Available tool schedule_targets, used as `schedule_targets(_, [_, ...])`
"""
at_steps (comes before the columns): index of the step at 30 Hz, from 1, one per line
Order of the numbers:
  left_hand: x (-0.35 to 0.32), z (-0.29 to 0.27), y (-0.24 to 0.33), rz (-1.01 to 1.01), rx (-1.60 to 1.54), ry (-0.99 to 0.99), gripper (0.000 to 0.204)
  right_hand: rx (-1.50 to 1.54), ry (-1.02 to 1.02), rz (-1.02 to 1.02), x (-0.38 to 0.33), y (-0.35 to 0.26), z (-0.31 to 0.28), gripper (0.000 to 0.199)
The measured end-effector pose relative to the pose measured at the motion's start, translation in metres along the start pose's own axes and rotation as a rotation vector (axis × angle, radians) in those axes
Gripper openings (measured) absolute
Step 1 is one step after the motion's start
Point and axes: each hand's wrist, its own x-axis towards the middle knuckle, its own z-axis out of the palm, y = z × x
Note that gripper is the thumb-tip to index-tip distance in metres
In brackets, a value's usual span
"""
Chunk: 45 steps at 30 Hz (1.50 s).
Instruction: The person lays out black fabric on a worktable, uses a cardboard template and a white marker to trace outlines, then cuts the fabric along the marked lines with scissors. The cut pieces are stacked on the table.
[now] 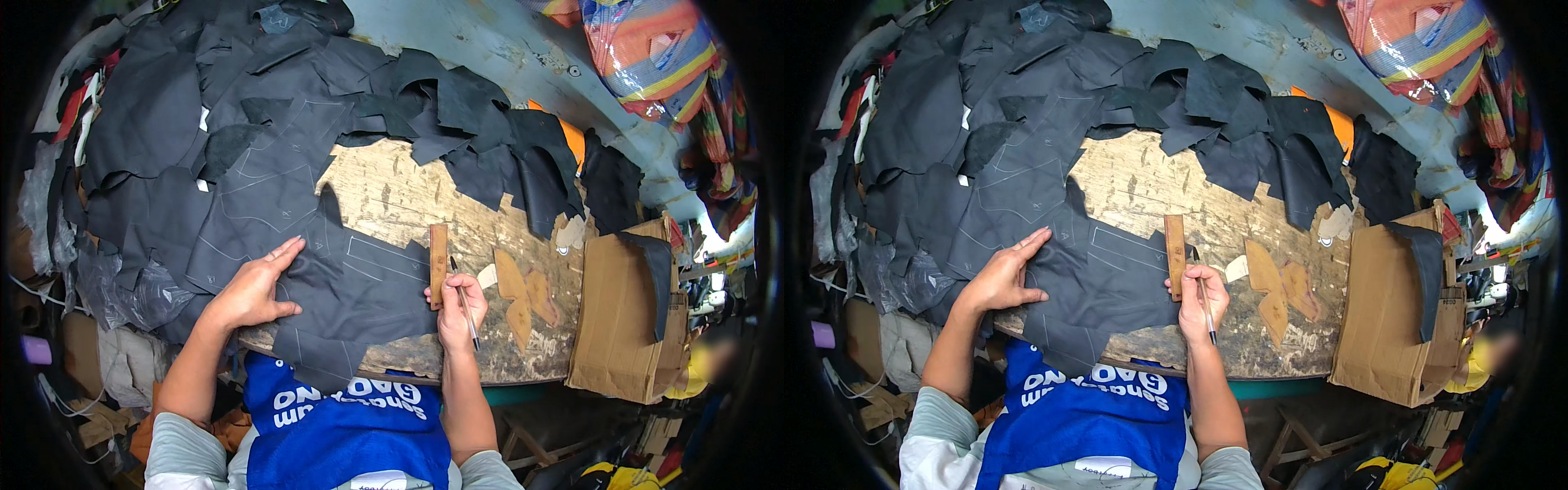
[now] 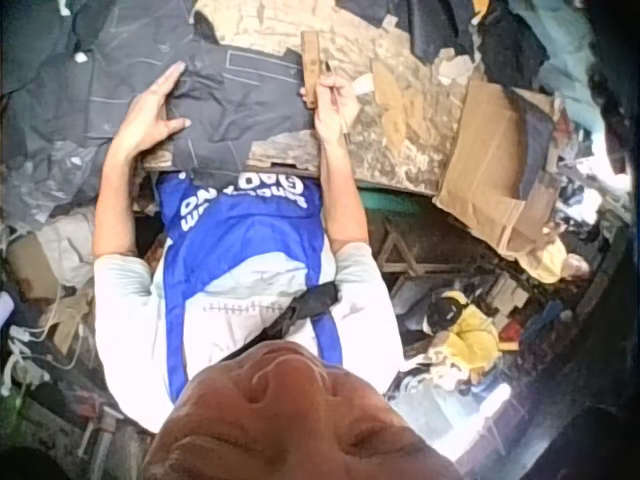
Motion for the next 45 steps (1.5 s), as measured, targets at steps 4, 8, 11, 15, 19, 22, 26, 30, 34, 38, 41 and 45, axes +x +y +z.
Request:
schedule_targets(4, [-0.002,0.006,-0.005,0.107,0.122,0.177,0.089,0.0,-0.014,-0.003,0.001,-0.001,0.0,0.006])
schedule_targets(8, [-0.014,0.035,0.02,0.326,0.143,0.546,0.065,-0.017,-0.011,0.017,0.002,-0.001,0.001,0.005])
schedule_targets(11, [-0.021,0.074,0.048,0.546,0.243,0.294,0.059,-0.051,-0.006,-0.036,0.002,0.001,0.004,0.005])
schedule_targets(15, [-0.017,0.097,0.045,0.293,0.446,0.068,0.079,-0.049,0.034,-0.028,0.001,-0.002,0.005,0.005])
schedule_targets(19, [-0.02,0.086,0.017,0.09,0.465,0.217,0.07,-0.891,0.047,-0.423,0.001,-0.013,-0.002,0.015])
schedule_targets(22, [-0.024,0.075,0.008,0.027,0.384,0.559,0.046,-1.263,-0.064,-0.559,0.002,-0.02,-0.006,0.022])
schedule_targets(26, [-0.023,0.069,0.015,0.06,0.11,0.571,0.026,-1.378,-0.062,-0.512,0.005,-0.02,-0.004,0.022])
schedule_targets(30, [-0.015,0.059,0.018,-0.17,-0.223,0.494,0.037,-1.293,-0.056,-0.532,0.008,-0.028,0.0,0.021])
schedule_targets(34, [-0.01,0.032,0.015,-0.265,-1.029,0.401,0.052,-1.209,0.06,-0.682,0.014,-0.059,0.006,0.021])
schedule_targets(38, [-0.017,0.002,0.022,-0.234,-1.309,0.295,0.061,-1.102,0.144,-0.747,0.017,-0.1,0.022,0.02])
schedule_targets(41, [-0.025,-0.02,0.034,0.022,-1.322,0.113,0.066,-1.076,0.21,-0.89,0.02,-0.131,0.03,0.018])
schedule_targets(45, [-0.035,-0.039,0.053,0.379,-1.1,0.17,0.075,-1.068,0.232,-1.029,0.017,-0.165,0.036,0.017])
